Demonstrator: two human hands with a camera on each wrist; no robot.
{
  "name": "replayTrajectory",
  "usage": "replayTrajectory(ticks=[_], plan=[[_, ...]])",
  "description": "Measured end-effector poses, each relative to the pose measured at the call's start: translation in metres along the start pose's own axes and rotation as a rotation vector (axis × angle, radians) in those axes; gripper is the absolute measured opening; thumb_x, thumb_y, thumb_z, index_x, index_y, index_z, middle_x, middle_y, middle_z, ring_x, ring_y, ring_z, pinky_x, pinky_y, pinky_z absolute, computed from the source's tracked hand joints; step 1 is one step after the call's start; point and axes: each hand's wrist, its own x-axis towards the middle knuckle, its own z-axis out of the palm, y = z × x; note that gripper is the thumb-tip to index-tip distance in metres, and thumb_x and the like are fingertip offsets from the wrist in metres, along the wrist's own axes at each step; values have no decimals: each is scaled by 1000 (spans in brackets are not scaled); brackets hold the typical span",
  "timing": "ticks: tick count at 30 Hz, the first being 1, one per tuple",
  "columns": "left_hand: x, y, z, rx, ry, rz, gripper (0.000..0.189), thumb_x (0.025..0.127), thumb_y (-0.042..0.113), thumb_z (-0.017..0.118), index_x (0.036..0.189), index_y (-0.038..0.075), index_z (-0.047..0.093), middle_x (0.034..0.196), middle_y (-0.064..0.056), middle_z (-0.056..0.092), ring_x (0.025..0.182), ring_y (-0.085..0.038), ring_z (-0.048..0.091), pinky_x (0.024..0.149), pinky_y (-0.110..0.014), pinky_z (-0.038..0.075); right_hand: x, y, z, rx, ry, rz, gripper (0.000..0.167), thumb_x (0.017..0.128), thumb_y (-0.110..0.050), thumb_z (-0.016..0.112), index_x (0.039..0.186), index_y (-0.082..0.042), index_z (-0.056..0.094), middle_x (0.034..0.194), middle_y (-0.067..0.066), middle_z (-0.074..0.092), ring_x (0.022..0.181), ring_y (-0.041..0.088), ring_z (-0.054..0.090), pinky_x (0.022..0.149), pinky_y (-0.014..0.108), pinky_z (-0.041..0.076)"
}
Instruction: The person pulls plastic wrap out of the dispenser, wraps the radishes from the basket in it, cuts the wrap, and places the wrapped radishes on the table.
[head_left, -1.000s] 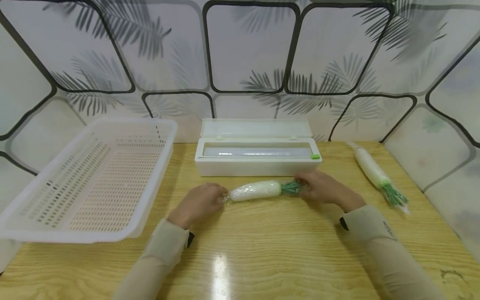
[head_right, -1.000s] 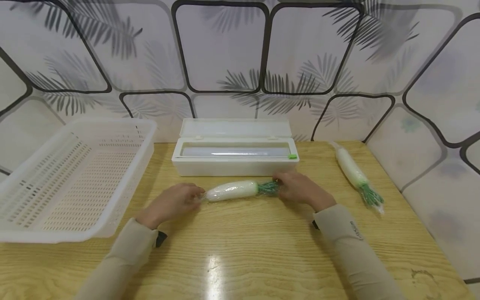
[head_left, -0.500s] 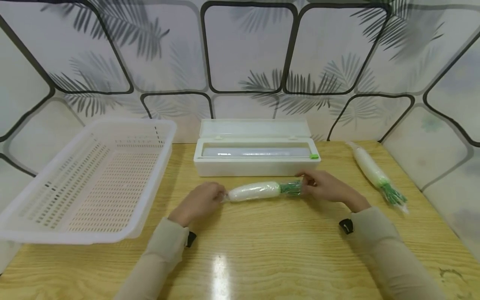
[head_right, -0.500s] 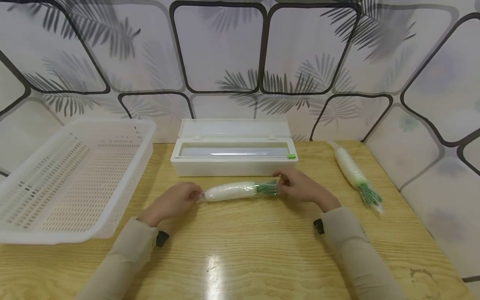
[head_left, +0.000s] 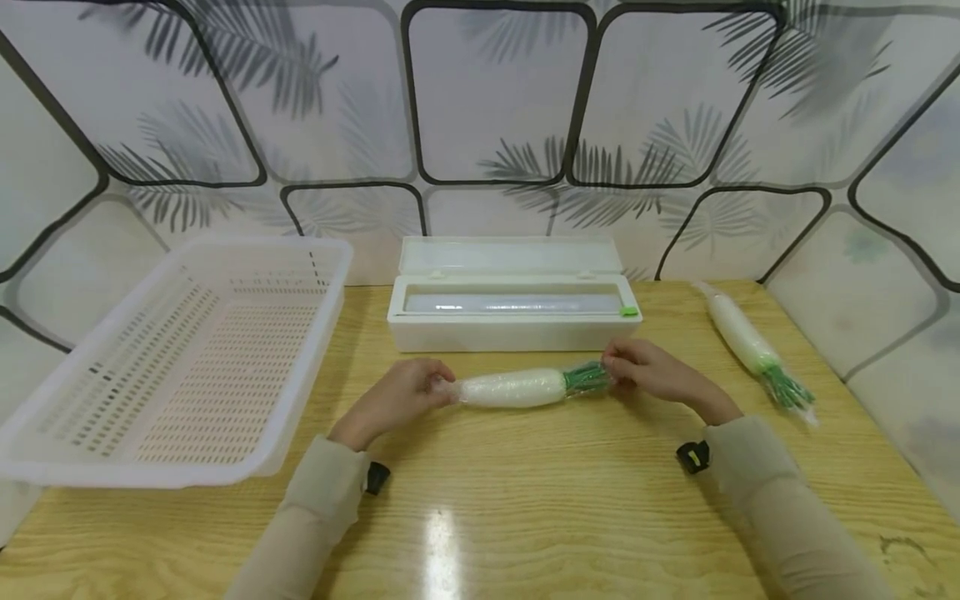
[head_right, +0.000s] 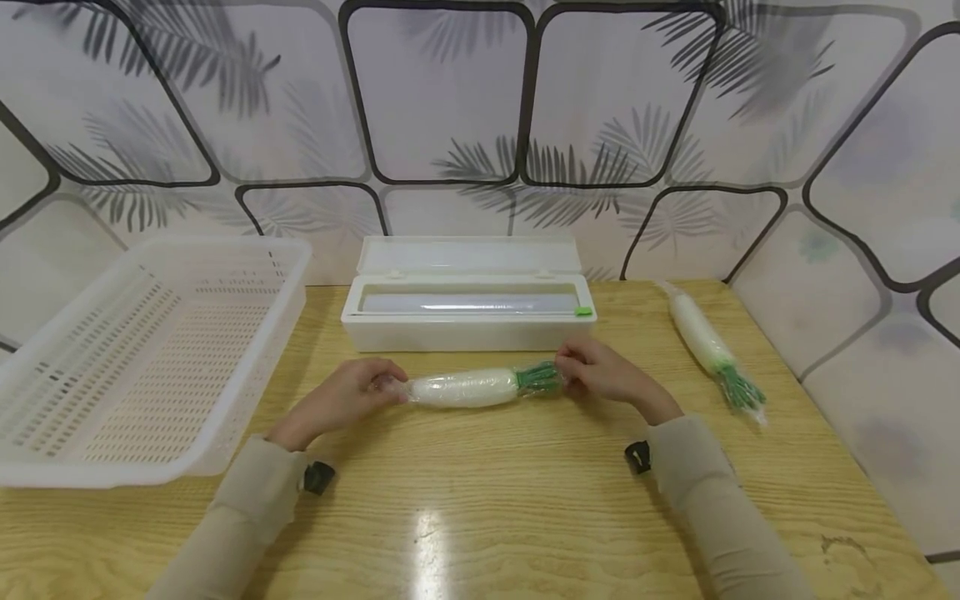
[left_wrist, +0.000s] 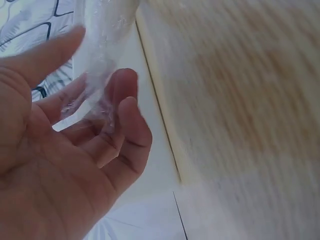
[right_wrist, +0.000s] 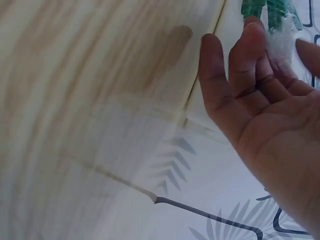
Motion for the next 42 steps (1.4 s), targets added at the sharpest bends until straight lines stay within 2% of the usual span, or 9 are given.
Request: replayTrajectory(ticks=[4,9,13,18,25,29,32,35,42], plan=[[1,1,1,46,3,30,23,90,6,76,108,-7,71,102,-12,69,88,-22,64,79,-36,55,-2,1,-1,-52,25,-63,12,102,-4,58,108,6,59,83,6,61,72,17,58,64,30,50],[1,1,3,82,37,59,13,91,-1,72,104,-6,73,103,-14,72,94,-26,69,83,-37,57,-1,0,1,-137,64,-96,16,96,-3,68,108,4,61,86,2,60,76,11,54,65,26,46],[4,0,5,79,68,90,8,92,-5,69,99,-5,73,96,-13,73,89,-24,70,80,-34,58,-1,-2,2,-164,74,-91,13,95,-1,68,106,5,63,90,2,64,79,11,58,68,27,49],[7,-1,4,85,102,129,4,91,-4,71,95,-5,72,90,-11,72,83,-21,68,76,-34,57,-1,-3,0,-133,31,-77,14,97,0,65,108,9,63,92,6,68,80,17,65,70,30,55],[5,1,-1,96,67,111,12,91,-6,70,102,-6,73,100,-15,73,93,-27,70,82,-36,58,-1,0,-5,-114,-31,-71,13,100,3,59,109,12,61,87,7,69,77,19,65,70,30,54],[4,1,-2,114,74,116,13,91,-7,70,102,-5,74,100,-15,74,91,-26,71,80,-35,58,1,1,-1,-218,26,-77,15,98,0,63,109,10,63,93,7,69,83,19,65,73,33,54],[4,1,-2,126,97,122,11,90,-8,71,100,-5,74,97,-15,74,88,-25,71,78,-34,59,5,0,4,-276,64,-103,23,95,-2,67,115,10,62,105,15,68,94,28,65,82,44,55],[3,0,-2,135,113,126,10,89,-7,72,99,-5,74,96,-15,74,87,-25,71,78,-34,59,8,-3,12,-347,72,-136,33,92,-4,72,120,8,59,116,20,63,106,37,60,90,55,50],[4,1,-1,143,117,153,10,88,-7,74,97,-5,73,95,-15,74,86,-26,71,77,-34,59,21,-14,34,-613,120,-237,43,82,-7,82,117,1,59,116,17,61,108,37,58,93,56,46]])
